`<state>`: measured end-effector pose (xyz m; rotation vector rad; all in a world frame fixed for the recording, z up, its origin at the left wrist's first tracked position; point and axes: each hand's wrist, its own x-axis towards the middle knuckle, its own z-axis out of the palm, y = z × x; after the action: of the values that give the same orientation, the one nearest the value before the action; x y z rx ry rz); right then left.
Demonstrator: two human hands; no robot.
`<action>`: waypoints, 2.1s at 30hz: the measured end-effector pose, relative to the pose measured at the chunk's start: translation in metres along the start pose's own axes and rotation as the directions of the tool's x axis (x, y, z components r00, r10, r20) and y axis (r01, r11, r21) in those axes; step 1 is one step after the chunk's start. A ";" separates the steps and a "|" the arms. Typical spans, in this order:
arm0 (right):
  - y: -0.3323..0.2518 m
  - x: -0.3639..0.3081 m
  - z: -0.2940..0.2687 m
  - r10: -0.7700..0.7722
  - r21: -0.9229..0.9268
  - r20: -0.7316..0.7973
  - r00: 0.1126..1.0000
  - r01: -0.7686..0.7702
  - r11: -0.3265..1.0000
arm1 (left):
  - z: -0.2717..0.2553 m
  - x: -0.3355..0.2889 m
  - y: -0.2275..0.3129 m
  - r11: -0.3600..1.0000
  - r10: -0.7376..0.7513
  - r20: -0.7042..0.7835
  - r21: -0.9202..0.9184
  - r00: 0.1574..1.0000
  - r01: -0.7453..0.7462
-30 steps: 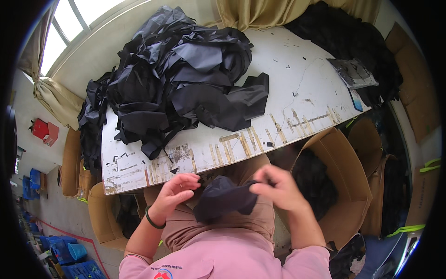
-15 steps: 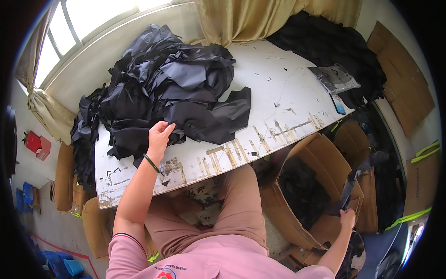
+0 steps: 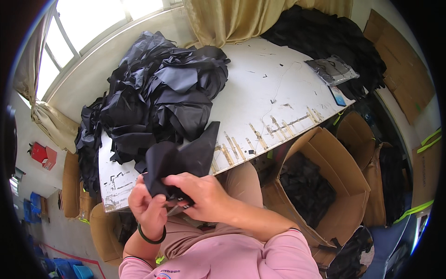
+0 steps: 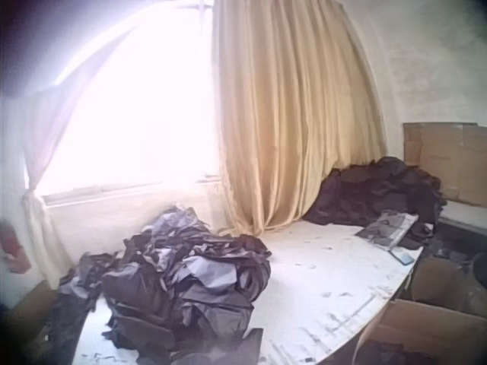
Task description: Cutting and trimming small black fabric components using small snips/scissors.
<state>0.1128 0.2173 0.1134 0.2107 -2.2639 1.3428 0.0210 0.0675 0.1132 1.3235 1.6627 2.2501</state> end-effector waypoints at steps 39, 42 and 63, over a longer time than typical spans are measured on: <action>0.068 0.037 0.049 0.370 0.358 0.227 0.901 -0.430 0.828 | -0.086 -0.059 -0.035 0.801 -0.495 0.045 -0.364 0.868 0.475; 0.057 0.054 0.038 0.094 0.342 0.022 0.995 -0.095 0.935 | -0.087 -0.058 -0.036 0.885 -0.432 0.036 -0.177 0.901 0.431; 0.063 0.021 0.007 0.525 0.659 0.162 0.836 -0.488 0.572 | -0.055 -0.036 -0.046 0.956 -0.285 0.159 0.116 0.945 0.269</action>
<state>0.0687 0.2455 0.0725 -0.2740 -1.7208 2.4385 -0.0116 0.0271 0.0515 1.1764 1.7813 1.8667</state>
